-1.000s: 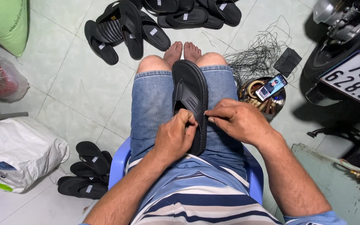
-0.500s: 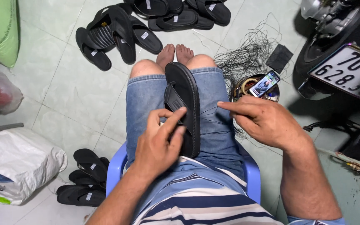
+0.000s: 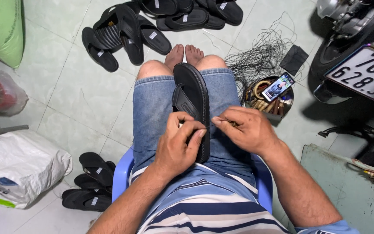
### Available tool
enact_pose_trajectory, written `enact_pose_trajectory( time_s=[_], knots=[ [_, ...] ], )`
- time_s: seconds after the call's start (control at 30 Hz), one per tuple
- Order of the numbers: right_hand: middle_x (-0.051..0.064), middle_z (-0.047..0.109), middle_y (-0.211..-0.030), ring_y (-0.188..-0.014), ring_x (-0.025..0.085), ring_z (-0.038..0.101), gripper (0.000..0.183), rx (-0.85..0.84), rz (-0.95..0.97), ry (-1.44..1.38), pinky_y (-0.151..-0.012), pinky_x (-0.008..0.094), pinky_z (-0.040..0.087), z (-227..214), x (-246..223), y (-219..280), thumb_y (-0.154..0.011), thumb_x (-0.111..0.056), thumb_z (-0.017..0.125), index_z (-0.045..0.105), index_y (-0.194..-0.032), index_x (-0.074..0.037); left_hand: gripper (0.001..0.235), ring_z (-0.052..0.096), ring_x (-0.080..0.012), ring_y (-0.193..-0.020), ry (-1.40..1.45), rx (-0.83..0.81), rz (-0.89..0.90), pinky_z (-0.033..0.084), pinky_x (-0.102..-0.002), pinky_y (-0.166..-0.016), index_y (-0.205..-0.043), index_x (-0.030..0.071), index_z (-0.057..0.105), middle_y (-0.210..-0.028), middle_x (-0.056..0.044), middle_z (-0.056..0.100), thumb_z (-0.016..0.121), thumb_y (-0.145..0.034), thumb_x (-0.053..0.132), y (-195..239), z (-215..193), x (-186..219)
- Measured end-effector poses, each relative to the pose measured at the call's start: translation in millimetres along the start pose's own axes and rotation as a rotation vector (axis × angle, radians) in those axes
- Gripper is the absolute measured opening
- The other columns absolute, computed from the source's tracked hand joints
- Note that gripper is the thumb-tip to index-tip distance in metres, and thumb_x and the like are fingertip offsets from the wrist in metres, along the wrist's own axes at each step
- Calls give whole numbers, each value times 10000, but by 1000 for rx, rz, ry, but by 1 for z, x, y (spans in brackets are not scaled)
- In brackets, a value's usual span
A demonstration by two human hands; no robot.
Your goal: The person sits on a blue plastic chair and sews the sole of a black slipper using a needle and thread. They repeatedly insert the needle into the sole and pull the thread through to secure the stitching. The person occasionally adjusts the slipper's position on their lap while continuing the sewing process.
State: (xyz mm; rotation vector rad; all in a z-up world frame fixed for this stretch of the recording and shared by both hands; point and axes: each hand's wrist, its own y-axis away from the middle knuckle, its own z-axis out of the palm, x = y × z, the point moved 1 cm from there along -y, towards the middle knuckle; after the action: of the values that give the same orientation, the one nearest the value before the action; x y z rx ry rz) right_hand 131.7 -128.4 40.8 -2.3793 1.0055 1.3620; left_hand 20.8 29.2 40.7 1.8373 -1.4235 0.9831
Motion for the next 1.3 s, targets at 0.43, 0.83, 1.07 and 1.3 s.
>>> enact_pose_trajectory(
  time_s=[0.43, 0.83, 1.07, 1.3],
  knots=[
    [-274, 613, -901, -798, -137, 556, 218, 422, 52, -1478, -591, 42, 411, -126, 135, 60, -1100, -342, 428, 552, -919, -344, 104, 649, -348, -782, 18, 20, 119, 534, -410, -666, -919, 241, 664, -1080, -58, 514, 639, -825, 203, 16, -14, -15],
    [-17, 672, -888, -813, 223, 654, 283, 132, 6, 174, -688, 346, 527, 29, 9, 11, -777, -228, 664, 637, -1058, -227, 193, 650, -337, -805, -197, -212, -171, 515, -442, -639, -1036, 163, 641, -861, -107, 631, 525, -898, 230, 20, -25, -30],
    [-24, 630, -505, -490, 113, 544, 78, 34, 228, -207, -466, 239, 440, 26, 29, -1, -741, -222, 731, 717, -811, -188, 150, 481, -359, -1178, 646, -285, 22, 335, -444, -954, -819, 62, 690, -1214, -198, 529, 563, -856, 133, 21, -73, -33],
    [39, 591, -495, -496, 110, 475, 125, -18, 251, -383, -458, 244, 387, 25, 32, -4, -743, -161, 733, 718, -838, -82, 261, 577, -231, -748, 926, -152, -301, 462, -238, -521, -1037, -21, 547, -1107, -234, 582, 557, -883, 189, 17, -41, -53]
  ],
)
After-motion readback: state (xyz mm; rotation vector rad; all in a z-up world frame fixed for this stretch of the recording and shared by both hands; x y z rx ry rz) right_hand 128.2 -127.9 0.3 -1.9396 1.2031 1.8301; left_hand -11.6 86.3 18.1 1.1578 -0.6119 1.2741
